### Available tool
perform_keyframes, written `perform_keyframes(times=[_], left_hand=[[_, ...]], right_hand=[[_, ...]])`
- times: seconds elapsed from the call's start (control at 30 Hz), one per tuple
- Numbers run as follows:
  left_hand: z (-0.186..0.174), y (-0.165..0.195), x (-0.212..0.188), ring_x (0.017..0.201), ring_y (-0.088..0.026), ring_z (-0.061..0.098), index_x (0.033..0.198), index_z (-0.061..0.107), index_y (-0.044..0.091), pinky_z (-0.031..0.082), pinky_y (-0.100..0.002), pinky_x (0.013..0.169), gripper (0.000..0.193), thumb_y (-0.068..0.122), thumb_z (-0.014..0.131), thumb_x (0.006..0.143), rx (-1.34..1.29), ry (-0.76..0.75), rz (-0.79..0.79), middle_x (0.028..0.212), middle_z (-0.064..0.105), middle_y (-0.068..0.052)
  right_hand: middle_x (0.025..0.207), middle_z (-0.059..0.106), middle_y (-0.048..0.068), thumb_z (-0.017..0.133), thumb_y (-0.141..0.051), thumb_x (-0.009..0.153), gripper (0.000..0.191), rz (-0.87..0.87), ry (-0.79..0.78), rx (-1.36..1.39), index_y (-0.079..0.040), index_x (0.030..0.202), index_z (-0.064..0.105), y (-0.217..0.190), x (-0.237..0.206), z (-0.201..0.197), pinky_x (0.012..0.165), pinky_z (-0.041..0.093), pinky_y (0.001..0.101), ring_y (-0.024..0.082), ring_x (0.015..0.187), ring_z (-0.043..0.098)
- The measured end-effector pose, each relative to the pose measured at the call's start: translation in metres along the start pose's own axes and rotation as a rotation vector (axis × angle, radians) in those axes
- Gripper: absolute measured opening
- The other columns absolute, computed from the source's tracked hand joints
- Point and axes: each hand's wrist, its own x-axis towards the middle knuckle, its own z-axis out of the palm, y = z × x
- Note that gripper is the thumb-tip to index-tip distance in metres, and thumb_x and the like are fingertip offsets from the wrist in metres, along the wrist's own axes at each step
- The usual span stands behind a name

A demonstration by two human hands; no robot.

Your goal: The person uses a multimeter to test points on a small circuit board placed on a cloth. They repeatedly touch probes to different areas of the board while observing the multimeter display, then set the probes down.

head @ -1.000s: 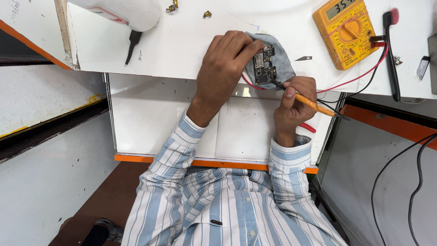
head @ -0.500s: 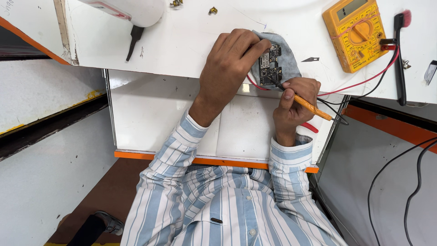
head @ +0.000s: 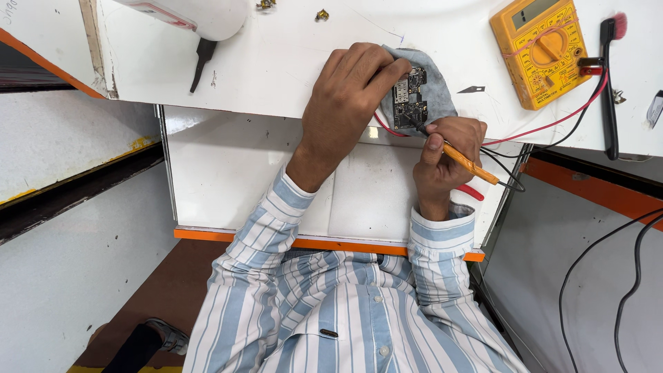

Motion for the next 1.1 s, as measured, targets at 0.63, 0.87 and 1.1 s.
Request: perform_keyframes(times=[0.63, 0.87, 1.1], left_hand=[[0.0017, 0.0, 0.0002, 0.103, -0.016, 0.063, 0.117, 0.072, 0.009, 0.052, -0.033, 0.089, 0.028, 0.01, 0.079, 0.09, 0.0, 0.007, 0.001, 0.103, 0.065, 0.0], [-0.0005, 0.0011, 0.0013, 0.103, -0.017, 0.063, 0.116, 0.072, 0.009, 0.052, -0.033, 0.09, 0.028, 0.01, 0.079, 0.09, -0.009, 0.011, -0.003, 0.103, 0.065, 0.0], [-0.0007, 0.001, 0.0008, 0.101, -0.016, 0.063, 0.116, 0.072, 0.009, 0.052, -0.033, 0.088, 0.028, 0.01, 0.079, 0.09, -0.007, 0.003, -0.005, 0.102, 0.065, 0.0]], right_hand=[[0.085, 0.065, 0.002, 0.059, -0.025, 0.108, 0.021, -0.012, 0.003, -0.016, -0.011, 0.094, 0.059, -0.0002, 0.0023, 0.002, 0.088, 0.041, 0.0354, 0.018, 0.083, 0.059], [0.088, 0.062, 0.009, 0.059, -0.023, 0.108, 0.022, 0.029, 0.091, 0.103, -0.004, 0.096, 0.06, -0.0003, 0.0027, 0.0032, 0.078, 0.048, 0.0339, 0.02, 0.087, 0.058], [0.088, 0.064, 0.009, 0.06, -0.022, 0.108, 0.02, 0.011, 0.07, 0.057, -0.005, 0.097, 0.06, 0.0002, 0.0029, 0.0038, 0.08, 0.049, 0.034, 0.02, 0.088, 0.059]])
